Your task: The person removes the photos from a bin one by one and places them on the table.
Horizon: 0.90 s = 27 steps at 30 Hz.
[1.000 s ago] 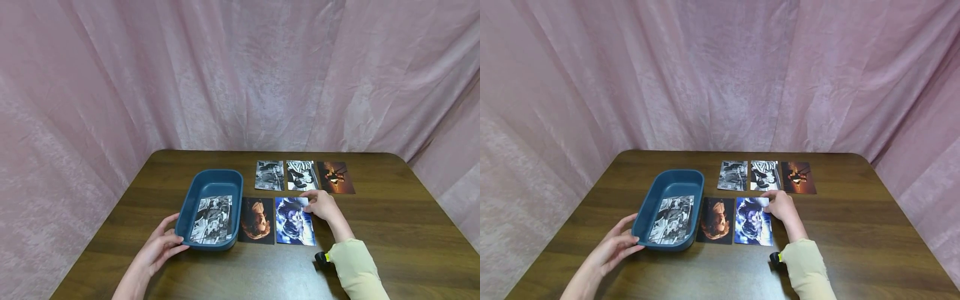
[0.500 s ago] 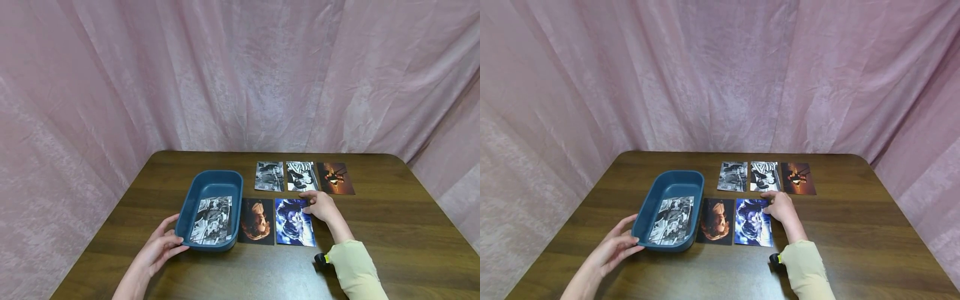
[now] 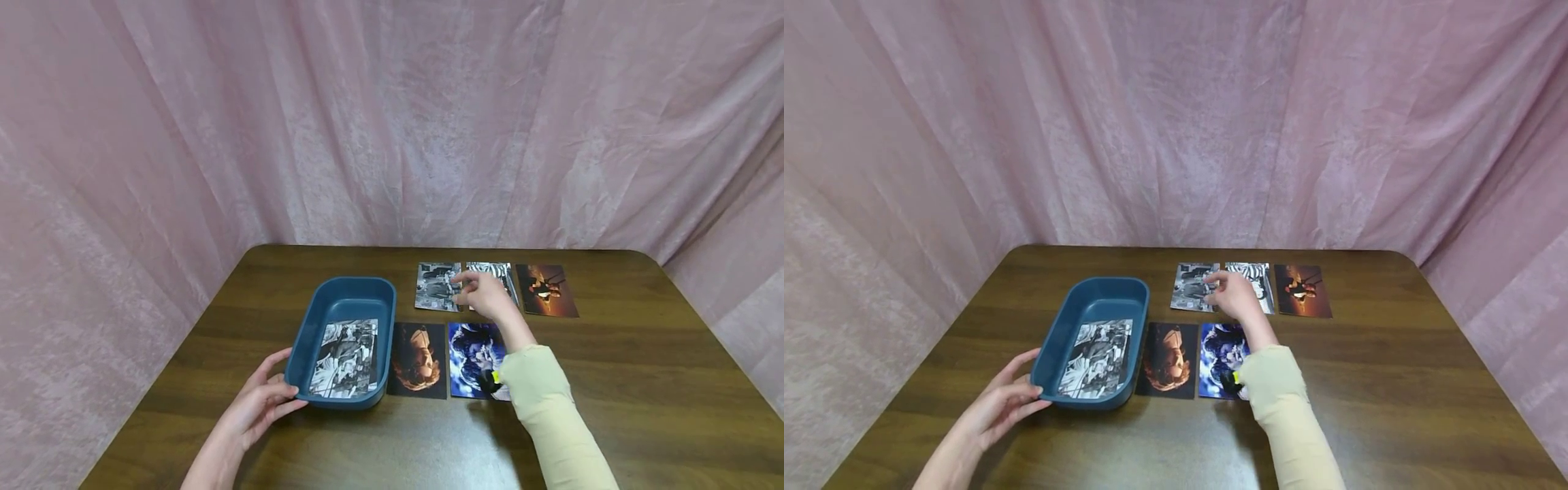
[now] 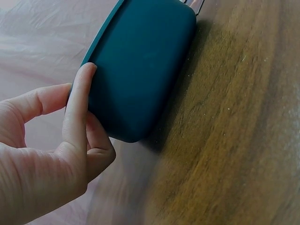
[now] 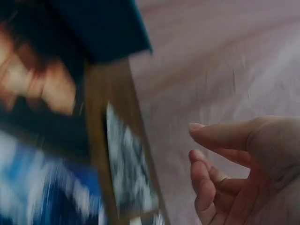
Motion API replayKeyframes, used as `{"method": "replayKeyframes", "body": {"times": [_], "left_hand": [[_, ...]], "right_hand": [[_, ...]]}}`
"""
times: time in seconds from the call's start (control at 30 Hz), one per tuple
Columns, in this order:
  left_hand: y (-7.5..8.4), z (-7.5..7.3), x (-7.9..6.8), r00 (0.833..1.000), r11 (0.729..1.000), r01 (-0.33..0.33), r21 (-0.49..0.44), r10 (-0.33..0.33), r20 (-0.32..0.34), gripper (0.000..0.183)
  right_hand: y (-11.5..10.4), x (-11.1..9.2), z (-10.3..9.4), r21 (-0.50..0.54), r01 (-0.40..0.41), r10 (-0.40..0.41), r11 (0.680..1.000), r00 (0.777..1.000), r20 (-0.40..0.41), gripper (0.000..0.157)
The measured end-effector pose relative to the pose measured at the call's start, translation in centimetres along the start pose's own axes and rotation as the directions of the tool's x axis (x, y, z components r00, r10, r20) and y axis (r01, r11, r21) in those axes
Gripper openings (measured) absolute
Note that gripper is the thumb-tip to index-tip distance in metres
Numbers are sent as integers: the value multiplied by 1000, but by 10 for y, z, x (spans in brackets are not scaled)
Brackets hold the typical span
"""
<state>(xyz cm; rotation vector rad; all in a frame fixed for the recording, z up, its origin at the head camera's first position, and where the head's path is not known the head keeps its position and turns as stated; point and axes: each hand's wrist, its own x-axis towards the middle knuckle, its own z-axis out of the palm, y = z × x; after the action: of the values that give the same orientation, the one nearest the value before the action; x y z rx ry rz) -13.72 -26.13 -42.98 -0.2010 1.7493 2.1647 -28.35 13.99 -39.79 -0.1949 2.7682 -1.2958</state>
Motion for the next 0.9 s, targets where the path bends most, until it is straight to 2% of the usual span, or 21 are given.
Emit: {"method": "replayKeyframes", "body": {"times": [0.27, 0.43, 0.53, 0.73, 0.83, 0.9], "left_hand": [[-3, 0, 0, 1000, 1000, 12, -19, -12, 17, 66], [-3, -1, 1, 1000, 1000, 10, -22, -9, 10, 66], [-5, -1, 1, 1000, 1000, 6, -23, -5, 14, 66], [-6, 2, 3, 1000, 1000, 24, -20, -24, 3, 68], [-5, 3, 4, 1000, 1000, 28, -12, -28, 6, 68], [-4, 3, 4, 1000, 1000, 26, -15, -26, 7, 69]], "right_hand": [[-70, 40, 43, -8, 163, -163, 987, 986, 42, 31], [-106, 60, 74, -5, 256, -256, 967, 964, 68, 28], [-122, 66, 96, -38, 308, -305, 951, 950, 65, 25], [-128, 66, 142, -136, 393, -390, 909, 919, 47, 20], [-124, 64, 156, -208, 404, -389, 891, 915, 108, 17], [-122, 61, 160, -269, 396, -353, 878, 915, 194, 19]]}}
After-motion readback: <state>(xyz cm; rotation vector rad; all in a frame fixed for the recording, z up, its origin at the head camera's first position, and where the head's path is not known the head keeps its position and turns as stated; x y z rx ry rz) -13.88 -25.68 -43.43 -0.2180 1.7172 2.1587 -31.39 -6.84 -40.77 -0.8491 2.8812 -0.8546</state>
